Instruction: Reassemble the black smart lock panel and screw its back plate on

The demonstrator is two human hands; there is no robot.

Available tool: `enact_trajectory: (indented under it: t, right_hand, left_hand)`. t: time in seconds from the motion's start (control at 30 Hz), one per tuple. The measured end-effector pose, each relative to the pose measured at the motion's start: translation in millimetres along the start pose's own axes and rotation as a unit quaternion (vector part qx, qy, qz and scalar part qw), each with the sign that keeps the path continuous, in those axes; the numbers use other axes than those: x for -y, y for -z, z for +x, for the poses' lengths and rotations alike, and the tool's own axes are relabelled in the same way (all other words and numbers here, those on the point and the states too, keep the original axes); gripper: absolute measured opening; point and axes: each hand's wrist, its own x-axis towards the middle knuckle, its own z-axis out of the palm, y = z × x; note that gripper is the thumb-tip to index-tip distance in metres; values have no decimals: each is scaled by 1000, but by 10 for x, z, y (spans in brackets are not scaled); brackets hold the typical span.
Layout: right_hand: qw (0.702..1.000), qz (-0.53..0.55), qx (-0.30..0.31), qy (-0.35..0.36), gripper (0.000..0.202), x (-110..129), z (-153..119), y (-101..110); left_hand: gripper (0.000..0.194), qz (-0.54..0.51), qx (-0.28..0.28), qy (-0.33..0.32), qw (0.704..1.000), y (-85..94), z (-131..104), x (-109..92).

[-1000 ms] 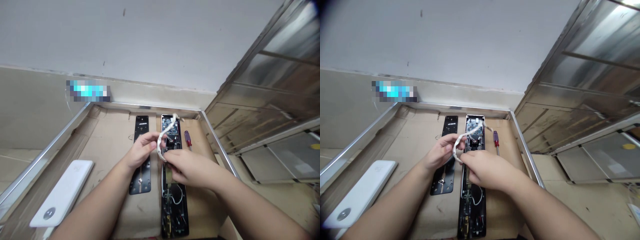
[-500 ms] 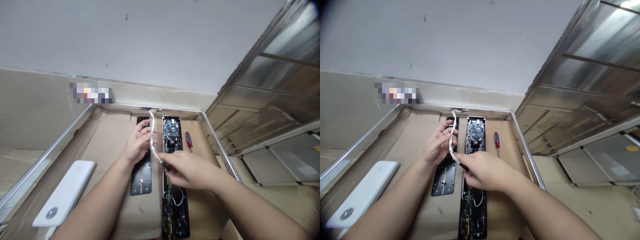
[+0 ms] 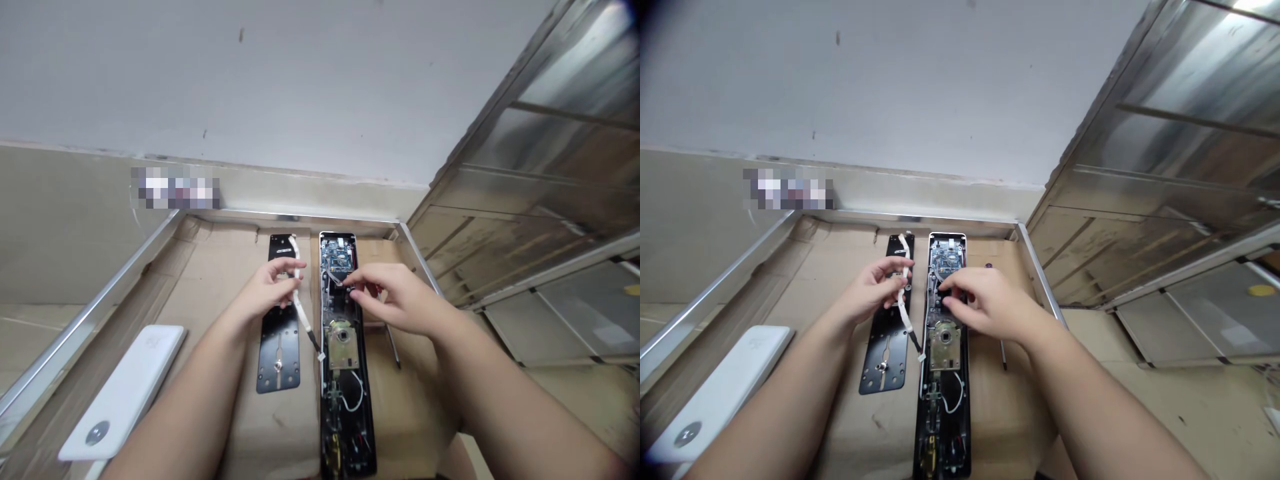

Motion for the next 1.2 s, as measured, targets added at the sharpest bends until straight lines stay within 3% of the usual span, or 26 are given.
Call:
enact_trajectory:
  t: [0.1, 0.23, 0.33, 0.47, 0.53, 0.63, 0.73, 0.83, 1.03, 1.2]
  right_hand:
    - [999, -5, -2, -54, 15, -96, -18, 85]
    - [995, -9, 67, -71, 9, -84, -14, 110]
    - [990, -33, 121, -58, 15, -14, 5, 44]
    - [979, -114, 169, -18, 25, 50, 8, -117]
    - [973, -150, 175, 5, 23, 63, 1, -192]
    - [969, -167, 178, 24, 14, 81, -7, -251]
    - [971, -152, 182, 29, 10, 108, -6, -241]
    - [978, -117, 174, 0, 10, 129, 2, -207]
    - [983, -87, 155, -35, 14, 137, 21, -172]
    - [990, -58, 123, -47, 13, 96, 30, -121]
  left_hand:
    - [30, 74, -9, 54, 996, 27, 22, 21]
    - [29, 155, -13, 73, 985, 78, 50, 81]
    - [35, 262, 1, 52, 964, 114, 67, 179]
    - [42, 410, -10, -25, 912, 132, 95, 305]
    - [37, 462, -15, -66, 884, 133, 110, 331]
    - [27, 496, 8, -74, 865, 127, 117, 323]
    - [25, 485, 6, -50, 873, 121, 108, 294]
    - [24, 445, -39, -41, 894, 118, 103, 276]
    - [18, 263, -82, -78, 958, 46, 94, 208]
    - [14, 137, -21, -122, 983, -74, -6, 48]
